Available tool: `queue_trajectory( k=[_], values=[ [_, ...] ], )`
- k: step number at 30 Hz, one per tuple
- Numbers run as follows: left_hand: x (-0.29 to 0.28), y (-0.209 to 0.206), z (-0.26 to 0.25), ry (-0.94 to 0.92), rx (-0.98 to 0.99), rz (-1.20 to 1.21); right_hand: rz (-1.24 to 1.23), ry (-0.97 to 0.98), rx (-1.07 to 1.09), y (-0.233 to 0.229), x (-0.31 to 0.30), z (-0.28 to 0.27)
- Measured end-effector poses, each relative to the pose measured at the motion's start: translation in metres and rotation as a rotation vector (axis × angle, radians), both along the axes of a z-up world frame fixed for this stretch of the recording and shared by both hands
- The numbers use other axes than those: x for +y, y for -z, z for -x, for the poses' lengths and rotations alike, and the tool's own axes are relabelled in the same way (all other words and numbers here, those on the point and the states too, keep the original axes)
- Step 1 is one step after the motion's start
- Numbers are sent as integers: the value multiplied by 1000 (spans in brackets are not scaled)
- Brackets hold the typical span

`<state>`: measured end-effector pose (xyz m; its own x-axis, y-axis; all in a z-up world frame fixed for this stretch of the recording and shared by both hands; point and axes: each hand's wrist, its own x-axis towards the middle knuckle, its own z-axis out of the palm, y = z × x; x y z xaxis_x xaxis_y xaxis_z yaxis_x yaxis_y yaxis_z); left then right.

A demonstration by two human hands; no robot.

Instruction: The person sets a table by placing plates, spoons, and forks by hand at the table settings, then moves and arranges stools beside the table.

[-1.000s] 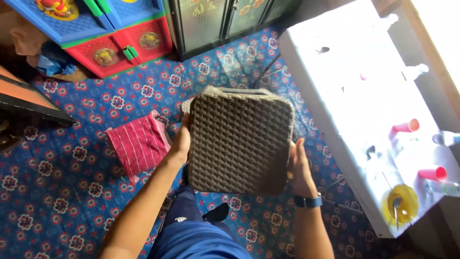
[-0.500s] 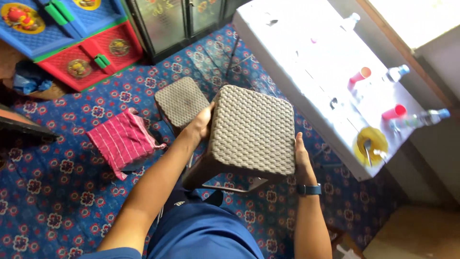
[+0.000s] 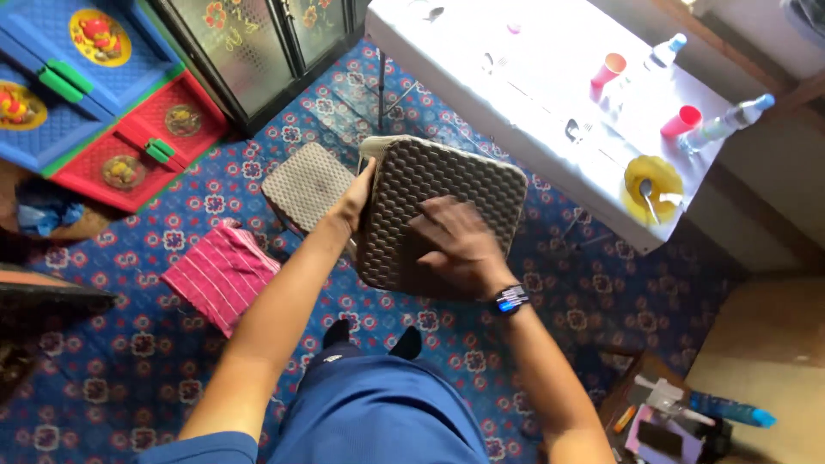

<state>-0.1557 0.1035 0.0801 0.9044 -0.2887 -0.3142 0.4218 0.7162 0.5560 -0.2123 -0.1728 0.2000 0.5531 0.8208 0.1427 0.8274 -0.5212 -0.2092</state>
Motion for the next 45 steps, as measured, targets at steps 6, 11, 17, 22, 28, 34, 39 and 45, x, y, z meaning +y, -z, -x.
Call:
queue_trajectory(
  k=[6,11,17,22,28,34,39,45],
  values=[
    [-13,-5,-5,-64,6,-66,-54,734,-428,35,5,-48],
    [-7,-10,5,37,12,-134,-122,-20,-205,10,73,-33],
    [46,6,21,62,-28,-68,-23,408,-443,-8,5,-47],
    [83,18,3,2,-39,-39,9,428,-480,5,-12,-51],
    [99,-17,-8,26,-16,-37,-82,443,-438,1,-2,-54],
    [103,-69,-4,34,-36,-189,-848,481,296,26,9,-37],
    [115,-58,-43,57,-178,124,-1459,455,1386,36,14,-45],
    [135,-6,-40,227,135,-677,-1619,479,1525,36,33,-77]
  ],
)
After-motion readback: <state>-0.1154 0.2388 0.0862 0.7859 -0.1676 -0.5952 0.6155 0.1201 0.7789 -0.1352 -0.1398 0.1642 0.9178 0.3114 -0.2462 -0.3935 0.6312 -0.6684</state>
